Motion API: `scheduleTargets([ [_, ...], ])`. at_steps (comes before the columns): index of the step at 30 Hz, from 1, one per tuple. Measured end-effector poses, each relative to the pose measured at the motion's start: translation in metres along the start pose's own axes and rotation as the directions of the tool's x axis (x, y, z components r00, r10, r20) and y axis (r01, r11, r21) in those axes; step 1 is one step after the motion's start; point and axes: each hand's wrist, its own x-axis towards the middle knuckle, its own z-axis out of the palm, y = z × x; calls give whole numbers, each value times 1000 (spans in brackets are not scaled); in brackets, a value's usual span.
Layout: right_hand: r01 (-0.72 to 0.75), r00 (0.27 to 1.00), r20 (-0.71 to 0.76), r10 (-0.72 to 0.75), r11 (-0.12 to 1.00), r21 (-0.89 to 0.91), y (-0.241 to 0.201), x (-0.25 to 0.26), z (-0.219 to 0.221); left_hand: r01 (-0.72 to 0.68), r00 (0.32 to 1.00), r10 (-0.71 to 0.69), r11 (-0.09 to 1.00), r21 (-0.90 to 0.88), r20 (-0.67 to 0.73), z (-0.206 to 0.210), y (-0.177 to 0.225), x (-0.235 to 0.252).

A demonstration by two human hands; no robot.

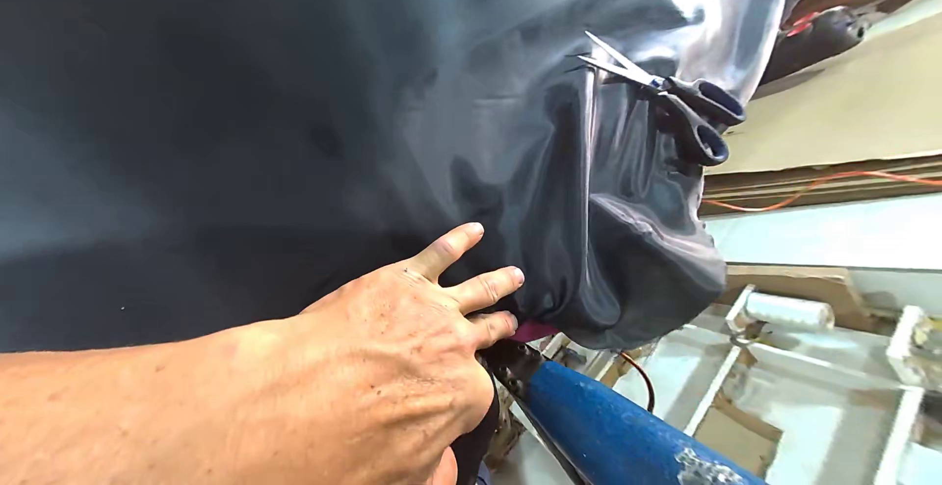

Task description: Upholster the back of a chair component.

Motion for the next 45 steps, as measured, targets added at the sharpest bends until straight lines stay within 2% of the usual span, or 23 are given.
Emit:
scheduleTargets([
  [9,-6,997,70,6,1000,-4,3,0,0,21,999,-21,1000,-4,29,-4,4,-1],
  [12,-8,996,-87,9,1000,11,1,-8,-15,43,997,-44,999,17,62,-7,6,-1],
  [14,27,976,-215,-28,1000,-11,0,-10,-41,83,990,-85,996,18,109,-11,10,0],
  [16,-11,978,-206,11,1000,0,12,-17,-81,115,984,-114,993,0,134,-15,12,3],
  [19,20,983,-186,8,989,148,37,8,-127,138,990,-138,990,-16,-9,-12,15,0],
  [20,49,977,-210,-25,993,110,45,26,-132,181,979,-181,983,-17,-94,-11,24,-5],
  [21,100,964,-246,-96,995,3,52,47,-132,253,946,-251,967,-16,-204,-12,38,-13],
  [22,144,942,-287,-174,982,-122,57,70,-129,358,881,-345,934,-20,-323,-12,57,-20],
  [24,186,906,-318,-281,936,-300,57,114,-119,587,689,-541,807,-66,-483,1,107,-26],
  [26,211,887,-307,-346,894,-396,61,154,-107,742,519,-700,654,-148,-490,27,162,-17],
  [28,258,867,-281,-411,854,-451,70,187,-97,870,334,-812,461,-174,-479,54,198,-1],
  [31,299,885,-209,-417,851,-432,90,213,-85,969,47,-860,163,-187,-508,90,221,10],
  [32,312,884,-197,-424,849,-427,96,217,-83,975,-27,-850,94,-202,-526,98,222,11],
  [33,323,880,-191,-435,843,-430,101,219,-83,973,-78,-833,56,-224,-547,106,221,11],
  [35,364,851,-180,-494,801,-475,102,211,-86,950,-137,-776,74,-304,-615,119,217,14],
  [37,459,787,-163,-596,740,-491,90,179,-85,943,-151,-708,107,-315,-690,122,212,17],
  [39,604,709,-133,-692,694,-391,74,125,-63,953,-106,-621,159,-257,-777,119,216,17],
  [42,792,606,-40,-795,607,-63,56,49,-1,955,31,-526,267,-131,-850,115,232,14],
  [43,817,576,-16,-817,576,-18,56,35,21,947,86,-522,308,-94,-849,117,237,13],
  [45,848,528,-29,-849,528,-43,62,21,57,919,194,-533,393,-38,-823,124,244,12],
])
